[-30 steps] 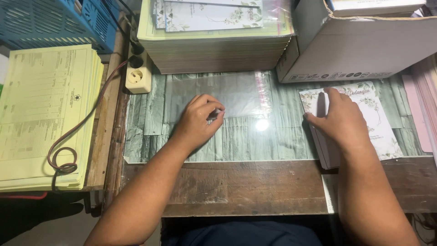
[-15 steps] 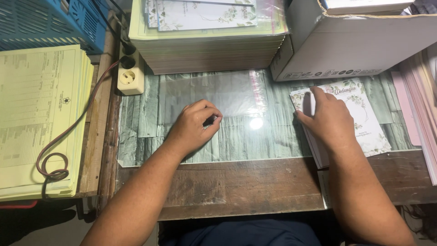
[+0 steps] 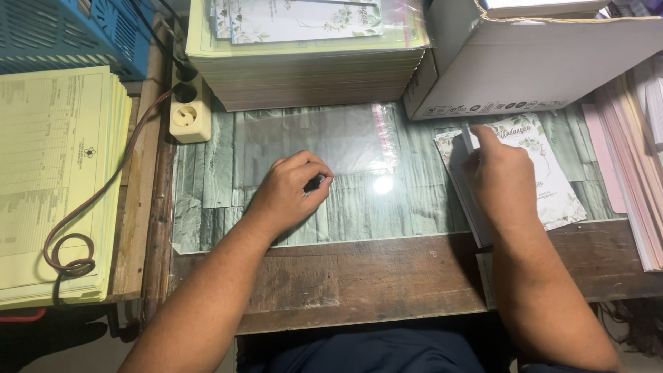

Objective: The person folds paper invitation cards and places them into individual plastic sleeves by hand at a desk.

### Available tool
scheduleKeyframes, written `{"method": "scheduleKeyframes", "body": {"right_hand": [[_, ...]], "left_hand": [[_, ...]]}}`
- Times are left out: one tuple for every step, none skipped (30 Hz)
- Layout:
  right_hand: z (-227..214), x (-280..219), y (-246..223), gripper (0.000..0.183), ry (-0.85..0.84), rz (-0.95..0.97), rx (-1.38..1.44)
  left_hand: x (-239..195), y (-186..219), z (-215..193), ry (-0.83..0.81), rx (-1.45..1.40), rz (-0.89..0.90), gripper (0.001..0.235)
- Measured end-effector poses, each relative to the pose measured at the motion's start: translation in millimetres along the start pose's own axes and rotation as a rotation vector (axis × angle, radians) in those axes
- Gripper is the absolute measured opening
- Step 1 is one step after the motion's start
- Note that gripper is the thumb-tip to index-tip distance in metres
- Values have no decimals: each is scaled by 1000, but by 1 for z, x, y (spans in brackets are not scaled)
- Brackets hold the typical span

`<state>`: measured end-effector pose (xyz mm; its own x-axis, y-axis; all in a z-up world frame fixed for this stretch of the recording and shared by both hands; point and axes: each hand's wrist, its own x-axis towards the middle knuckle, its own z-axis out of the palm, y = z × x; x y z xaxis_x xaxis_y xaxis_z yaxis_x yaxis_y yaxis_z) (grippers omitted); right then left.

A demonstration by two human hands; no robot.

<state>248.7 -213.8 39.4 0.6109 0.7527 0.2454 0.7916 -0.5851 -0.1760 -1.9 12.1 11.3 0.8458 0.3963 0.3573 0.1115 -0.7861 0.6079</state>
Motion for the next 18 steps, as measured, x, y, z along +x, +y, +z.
{"method": "scheduleKeyframes", "body": {"right_hand": [[2, 0, 7, 37, 0, -4, -2], [5, 0, 14, 39, 38, -2, 40], [8, 0, 21, 42, 77, -1, 82], [5, -1, 19, 42, 75, -3, 84], [2, -2, 18, 45, 78, 13, 121], [-1, -3, 18, 49, 82, 31, 157], [-1, -2, 19, 49, 81, 31, 159], [0, -3, 20, 46, 86, 30, 169], [0, -3, 21, 43, 90, 28, 180], [1, -3, 22, 43, 91, 30, 180], [2, -3, 22, 43, 95, 34, 180], [3, -3, 22, 43, 99, 37, 181], [3, -3, 22, 43, 99, 37, 182], [3, -3, 21, 40, 93, 42, 176], [3, -3, 20, 38, 87, 46, 170], [3, -3, 20, 38, 87, 45, 171], [2, -3, 19, 40, 83, 45, 191], [2, -4, 19, 42, 79, 46, 211]], "left_hand": [[-1, -1, 2, 4, -1, -2, 4], [-2, -2, 3, -6, -32, 11, 4], [-3, -4, 5, -16, -63, 24, 6], [-4, -4, 6, -15, -62, 21, 6], [-4, -5, 6, -20, -66, 28, 7], [-3, -5, 7, -26, -71, 37, 8], [-3, -5, 7, -27, -70, 36, 8], [-3, -4, 8, -39, -72, 25, 8], [-3, -4, 8, -51, -73, 14, 9], [-3, -4, 9, -52, -73, 15, 9], [-3, -4, 10, -44, -72, 27, 8], [-3, -4, 10, -36, -69, 38, 8], [-3, -3, 10, -37, -68, 37, 8], [-3, -2, 10, -38, -70, 41, 8], [-4, -2, 10, -40, -71, 45, 8], [-4, -2, 10, -39, -69, 44, 8], [-4, -2, 11, -33, -62, 46, 7], [-5, -2, 11, -27, -54, 48, 7]]}}
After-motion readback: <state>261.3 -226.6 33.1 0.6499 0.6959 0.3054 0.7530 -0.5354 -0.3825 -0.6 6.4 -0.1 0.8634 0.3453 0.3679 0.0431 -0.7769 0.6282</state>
